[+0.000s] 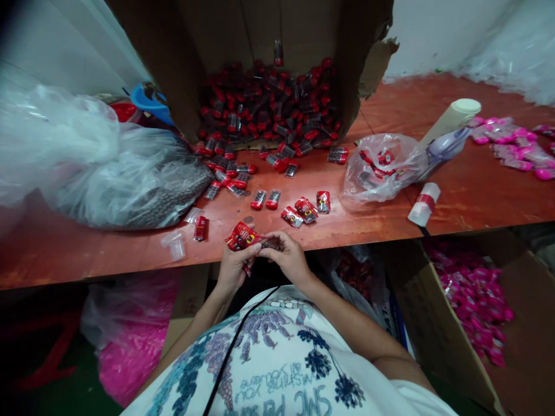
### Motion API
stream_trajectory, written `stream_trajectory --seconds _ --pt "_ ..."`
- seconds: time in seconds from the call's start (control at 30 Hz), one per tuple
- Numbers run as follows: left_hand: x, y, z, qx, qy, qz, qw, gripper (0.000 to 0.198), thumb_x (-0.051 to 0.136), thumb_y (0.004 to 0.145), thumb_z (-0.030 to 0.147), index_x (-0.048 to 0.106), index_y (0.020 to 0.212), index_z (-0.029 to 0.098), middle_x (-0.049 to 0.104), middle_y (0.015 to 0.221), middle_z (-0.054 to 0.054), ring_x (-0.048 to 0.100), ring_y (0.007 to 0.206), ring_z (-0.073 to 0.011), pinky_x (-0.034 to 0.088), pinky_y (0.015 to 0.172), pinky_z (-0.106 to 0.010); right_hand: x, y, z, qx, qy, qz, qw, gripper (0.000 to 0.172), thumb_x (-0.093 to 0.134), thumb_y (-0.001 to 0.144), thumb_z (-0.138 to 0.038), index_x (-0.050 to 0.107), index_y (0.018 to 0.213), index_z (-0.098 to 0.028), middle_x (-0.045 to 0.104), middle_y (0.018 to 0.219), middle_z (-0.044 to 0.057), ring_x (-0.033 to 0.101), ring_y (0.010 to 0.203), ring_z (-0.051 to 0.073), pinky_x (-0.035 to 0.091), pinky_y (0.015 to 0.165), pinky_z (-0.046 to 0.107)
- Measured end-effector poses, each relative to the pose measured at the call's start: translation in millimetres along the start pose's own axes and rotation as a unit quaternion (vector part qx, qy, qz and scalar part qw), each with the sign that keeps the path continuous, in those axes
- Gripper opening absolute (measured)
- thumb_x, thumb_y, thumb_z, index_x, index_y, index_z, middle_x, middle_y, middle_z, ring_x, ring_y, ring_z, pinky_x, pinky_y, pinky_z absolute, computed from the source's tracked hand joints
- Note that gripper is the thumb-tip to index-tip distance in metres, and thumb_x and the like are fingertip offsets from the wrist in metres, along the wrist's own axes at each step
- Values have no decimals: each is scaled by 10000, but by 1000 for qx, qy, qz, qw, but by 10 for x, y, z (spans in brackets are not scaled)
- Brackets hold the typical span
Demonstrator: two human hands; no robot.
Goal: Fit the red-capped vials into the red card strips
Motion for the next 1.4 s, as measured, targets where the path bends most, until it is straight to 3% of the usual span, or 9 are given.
stream_trajectory --seconds 0.17,0.37,0.47,0.63,0.73,0.93,1.17,1.3,1.4 --pt "-30 11 -10 -27 -14 -46 998 401 777 583 218 648 957 154 622 680 9 406 396 -37 290 348 -171 -21 44 2 30 64 -2 998 340 757 648 -279 569 924 -215 665 858 -7 621 716 140 508 505 210" --pt "-13 14 -68 32 -33 38 998 227 792 568 228 617 683 141 517 518 57 389 393 -37 300 369 -169 -18 19 41 -40 -35 7 999 303 715 707 -291 616 986 -225 656 923 12 628 830 160 531 750 290" --pt "-22 18 -45 32 -29 42 998 302 793 566 223 646 820 152 550 567 55 391 387 -33 284 356 -165 -9 -15 32 -62 -77 21 995 264 707 722 -307 646 965 -225 656 949 20 624 853 165 515 788 296" --pt "-36 4 -1 7 -37 6 999 470 782 586 201 623 1027 176 609 664 36 384 376 -26 280 349 -166 33 -36 23 15 55 3 998 312 744 676 -298 630 957 -220 671 865 -8 624 760 149 531 646 260" --pt "1 -20 -5 5 -29 14 999 358 779 596 223 643 920 154 567 595 47 380 374 -28 273 343 -164 62 -47 22 20 76 15 997 307 748 668 -282 623 943 -223 666 856 -14 619 750 144 527 626 252" --pt "68 -50 -35 -23 -3 43 999 240 779 603 276 603 679 132 492 488 55 380 365 -34 265 340 -161 60 -57 50 -54 -40 69 995 280 717 713 -285 627 971 -223 652 911 7 614 816 153 509 760 282" --pt "15 -15 18 24 -50 55 997 523 776 608 217 594 1097 177 566 630 58 412 407 -33 311 374 -156 12 -26 -1 -70 -75 9 995 238 679 749 -259 647 982 -224 654 926 14 622 833 161 507 761 285" --pt "-1 -20 62 24 -38 46 998 605 785 583 187 583 1154 174 536 575 76 377 386 -26 284 368 -154 31 -72 -51 -114 -134 30 984 201 682 754 -267 664 951 -232 641 918 21 614 827 160 504 717 267" --pt "-19 -23 109 20 -35 11 999 619 782 576 177 589 1164 184 578 606 62 379 391 -21 281 378 -153 52 -90 -45 -71 -85 24 994 233 720 719 -287 649 933 -224 658 874 11 621 788 159 507 711 274"
Point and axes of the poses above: each hand's wrist, its own y-axis towards the middle knuckle, its own x-axis out of the palm, z = x × y, the point moved 1 cm from there along y, towards the middle knuckle
